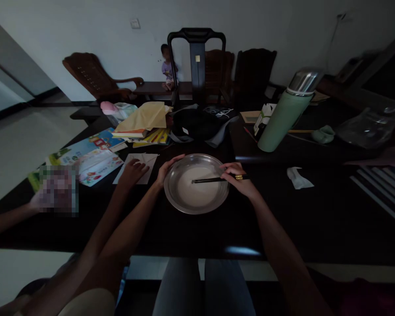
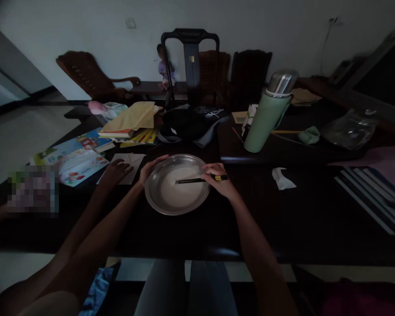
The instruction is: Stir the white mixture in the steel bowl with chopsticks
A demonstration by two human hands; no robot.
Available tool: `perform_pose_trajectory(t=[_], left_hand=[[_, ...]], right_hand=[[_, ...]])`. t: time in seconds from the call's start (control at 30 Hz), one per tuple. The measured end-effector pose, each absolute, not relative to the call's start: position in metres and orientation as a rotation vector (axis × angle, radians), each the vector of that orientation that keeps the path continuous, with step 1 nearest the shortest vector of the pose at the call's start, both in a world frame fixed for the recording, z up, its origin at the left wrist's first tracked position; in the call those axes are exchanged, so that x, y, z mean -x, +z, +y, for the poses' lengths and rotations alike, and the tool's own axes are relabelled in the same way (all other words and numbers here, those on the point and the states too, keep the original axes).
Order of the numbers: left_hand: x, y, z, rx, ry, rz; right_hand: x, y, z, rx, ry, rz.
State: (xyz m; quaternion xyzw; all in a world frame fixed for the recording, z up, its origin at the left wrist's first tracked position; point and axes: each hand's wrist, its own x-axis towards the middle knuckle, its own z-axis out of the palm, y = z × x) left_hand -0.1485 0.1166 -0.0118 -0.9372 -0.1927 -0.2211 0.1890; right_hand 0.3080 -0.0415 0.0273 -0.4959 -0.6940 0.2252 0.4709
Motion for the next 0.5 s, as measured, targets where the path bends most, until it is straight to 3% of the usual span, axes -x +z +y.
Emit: perform_pose_trajectory(t=[0.13,0.33,0.5], left_hand=[[0.151,-0.017,0.12,2.655,-0.64,-0.539],[0.155,-0.024,0.124,2.701,-0.646,-0.56],[0.155,-0.023,0.124,2.719,-0.665,-0.549]], right_hand=[[-0.315,0.029,-0.042,1.236,0.475,-1.565],[-0.31,0.031,-0.044,1.147,0.632,-1.686],[-0.313,0.03,-0.043,1.231,0.514,-1.582]])
